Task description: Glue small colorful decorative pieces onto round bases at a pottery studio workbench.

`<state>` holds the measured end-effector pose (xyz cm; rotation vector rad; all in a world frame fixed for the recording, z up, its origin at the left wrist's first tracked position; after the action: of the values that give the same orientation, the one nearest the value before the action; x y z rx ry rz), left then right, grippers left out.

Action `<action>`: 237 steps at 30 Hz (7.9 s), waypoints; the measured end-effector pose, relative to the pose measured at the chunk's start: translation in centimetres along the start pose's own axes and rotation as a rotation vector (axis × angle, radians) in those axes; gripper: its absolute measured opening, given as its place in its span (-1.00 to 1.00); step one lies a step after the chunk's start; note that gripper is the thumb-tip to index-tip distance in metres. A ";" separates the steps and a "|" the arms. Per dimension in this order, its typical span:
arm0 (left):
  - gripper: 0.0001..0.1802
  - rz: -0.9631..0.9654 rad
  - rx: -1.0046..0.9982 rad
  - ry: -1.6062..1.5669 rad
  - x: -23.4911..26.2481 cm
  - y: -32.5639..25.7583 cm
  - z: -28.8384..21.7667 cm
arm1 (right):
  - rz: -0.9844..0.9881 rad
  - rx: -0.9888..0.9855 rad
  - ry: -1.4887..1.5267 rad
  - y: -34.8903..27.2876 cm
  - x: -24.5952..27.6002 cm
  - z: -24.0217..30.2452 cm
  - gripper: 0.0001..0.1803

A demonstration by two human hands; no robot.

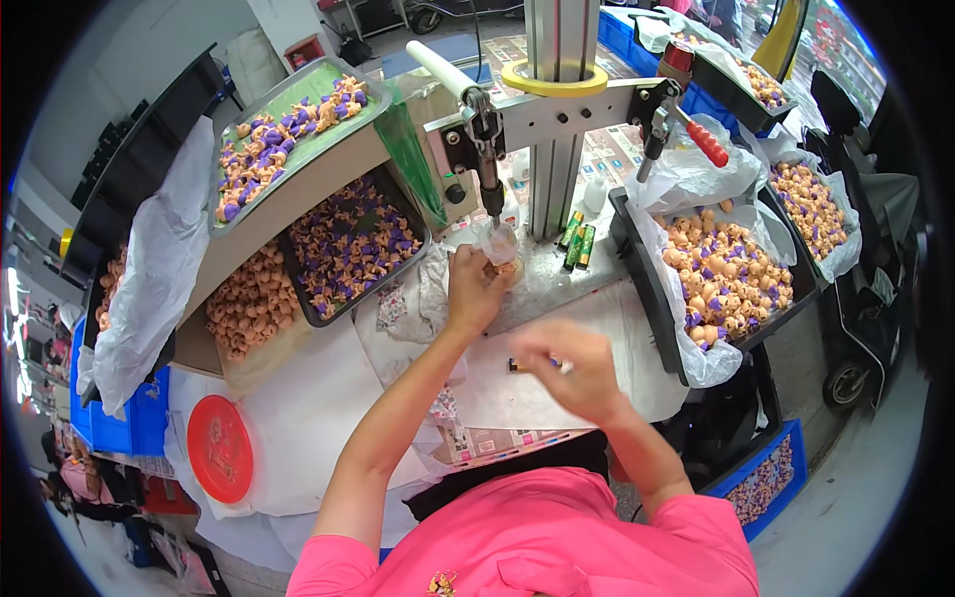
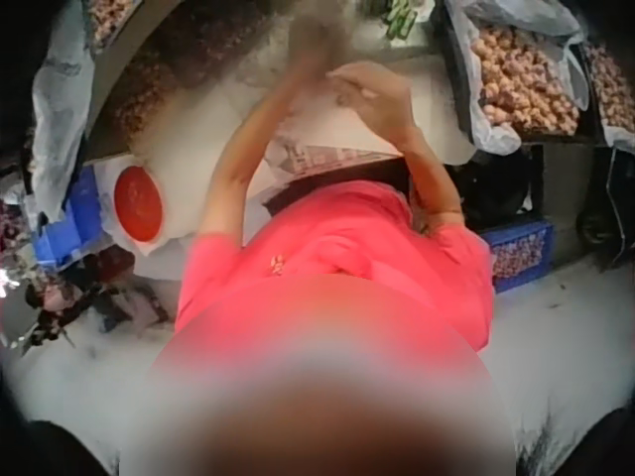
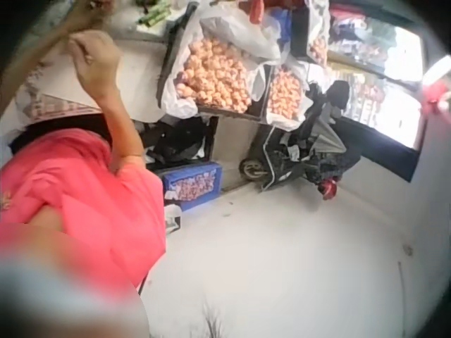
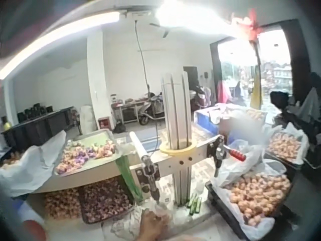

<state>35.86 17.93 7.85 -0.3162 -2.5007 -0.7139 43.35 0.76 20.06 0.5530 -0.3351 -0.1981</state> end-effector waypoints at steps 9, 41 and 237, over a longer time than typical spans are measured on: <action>-0.76 0.070 0.051 -0.086 0.6 -1.2 0.0 | -0.282 0.403 -0.458 19.5 1.4 7.2 -0.36; -0.31 -0.513 0.293 1.169 51.3 -9.8 27.5 | 0.160 -0.316 0.182 -6.6 -22.5 6.9 -0.65; -0.61 0.029 0.954 -1.583 28.3 -24.0 11.1 | 0.335 -0.542 0.641 -1.1 -32.6 0.0 -0.81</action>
<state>-0.95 6.22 4.79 -0.6893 -3.7200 1.3497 13.05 8.69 11.11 0.0007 0.2524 0.2137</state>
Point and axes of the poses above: each hand's wrist, its own y-axis towards the middle knuckle, its own x-axis out of the back of the hand, z = x × y, the point moved 7 cm from there along y, towards the middle knuckle, and after that the axes turned 7 degrees about y, right-handed, at the moved point
